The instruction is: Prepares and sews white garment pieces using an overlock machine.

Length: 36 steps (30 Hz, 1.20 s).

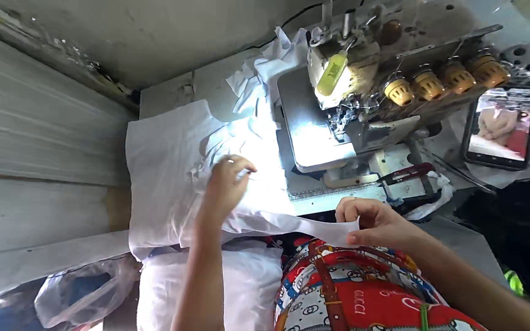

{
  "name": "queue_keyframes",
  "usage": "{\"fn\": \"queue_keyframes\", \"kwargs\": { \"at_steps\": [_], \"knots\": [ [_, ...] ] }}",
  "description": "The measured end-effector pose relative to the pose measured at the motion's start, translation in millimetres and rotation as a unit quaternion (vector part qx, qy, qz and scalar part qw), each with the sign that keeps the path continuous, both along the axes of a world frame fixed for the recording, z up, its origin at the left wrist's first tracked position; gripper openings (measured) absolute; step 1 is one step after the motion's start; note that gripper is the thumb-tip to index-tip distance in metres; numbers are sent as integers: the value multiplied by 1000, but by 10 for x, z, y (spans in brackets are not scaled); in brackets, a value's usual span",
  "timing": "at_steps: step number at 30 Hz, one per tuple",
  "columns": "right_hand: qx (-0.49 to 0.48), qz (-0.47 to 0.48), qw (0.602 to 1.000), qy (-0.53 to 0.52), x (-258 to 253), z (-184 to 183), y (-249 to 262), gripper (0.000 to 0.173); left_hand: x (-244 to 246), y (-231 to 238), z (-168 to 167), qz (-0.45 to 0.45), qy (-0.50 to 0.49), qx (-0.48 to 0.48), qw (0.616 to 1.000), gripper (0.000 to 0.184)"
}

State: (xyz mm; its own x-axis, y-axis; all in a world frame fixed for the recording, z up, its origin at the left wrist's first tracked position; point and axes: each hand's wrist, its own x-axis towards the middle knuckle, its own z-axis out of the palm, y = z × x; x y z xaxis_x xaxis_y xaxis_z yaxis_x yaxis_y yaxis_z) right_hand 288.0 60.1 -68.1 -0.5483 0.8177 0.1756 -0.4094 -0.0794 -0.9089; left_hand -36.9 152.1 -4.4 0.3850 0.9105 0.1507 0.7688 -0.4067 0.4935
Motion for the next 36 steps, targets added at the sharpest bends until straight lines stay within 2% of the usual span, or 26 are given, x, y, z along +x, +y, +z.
{"fn": "queue_keyframes", "kwargs": {
  "at_steps": [1, 3, 6, 10, 13, 15, 18, 19, 21, 24, 26, 29, 31, 34, 36],
  "knots": [
    [1, -4, 1000, 4, -8, 33, 14, 13, 106, -5, -26, -40, 22, -60, 997, 14],
    [1, -14, 1000, 7, -8, 87, 24, 16, 280, 13, -104, -38, 85, -139, 986, 23],
    [-16, -8, 1000, 8, -3, 123, 9, 13, 359, 197, -320, 33, 83, -83, 993, 17],
    [-30, 2, 999, 14, -30, 124, -51, 9, 301, 502, -376, 144, -6, -30, 989, 31],
    [-33, -2, 999, 27, -23, 94, -71, 11, 265, 501, -339, 97, -55, 17, 994, 26],
    [-26, 1, 999, 37, -22, 53, -66, 12, 237, 449, -329, 42, -56, 5, 998, 26],
    [-18, -6, 999, 28, -27, 71, -45, 10, 226, 420, -401, 77, 14, -67, 995, 64],
    [-16, -13, 1000, 17, -32, 109, -32, 9, 244, 453, -433, 106, 26, -88, 990, 67],
    [-24, -25, 999, 5, -50, 205, -7, 5, 290, 544, -490, 136, 38, -101, 985, 54],
    [-43, -42, 998, 7, -71, 304, 14, 8, 365, 640, -495, 129, 3, -89, 988, 26],
    [-39, -49, 998, 6, -71, 307, 13, 6, 408, 669, -469, 129, -16, -92, 987, 17],
    [-31, -56, 998, -11, -67, 294, -10, 6, 426, 661, -448, 142, -31, -85, 986, 15],
    [-22, -57, 998, -21, -62, 278, -15, 11, 445, 610, -383, 145, -39, -39, 988, 19],
    [1, -57, 997, -47, -47, 298, 12, 19, 535, 461, -178, 130, -65, 13, 989, 24],
    [43, -66, 994, -70, -52, 334, 47, 21, 670, 287, 14, 97, -112, 0, 989, 24]
  ]
}}
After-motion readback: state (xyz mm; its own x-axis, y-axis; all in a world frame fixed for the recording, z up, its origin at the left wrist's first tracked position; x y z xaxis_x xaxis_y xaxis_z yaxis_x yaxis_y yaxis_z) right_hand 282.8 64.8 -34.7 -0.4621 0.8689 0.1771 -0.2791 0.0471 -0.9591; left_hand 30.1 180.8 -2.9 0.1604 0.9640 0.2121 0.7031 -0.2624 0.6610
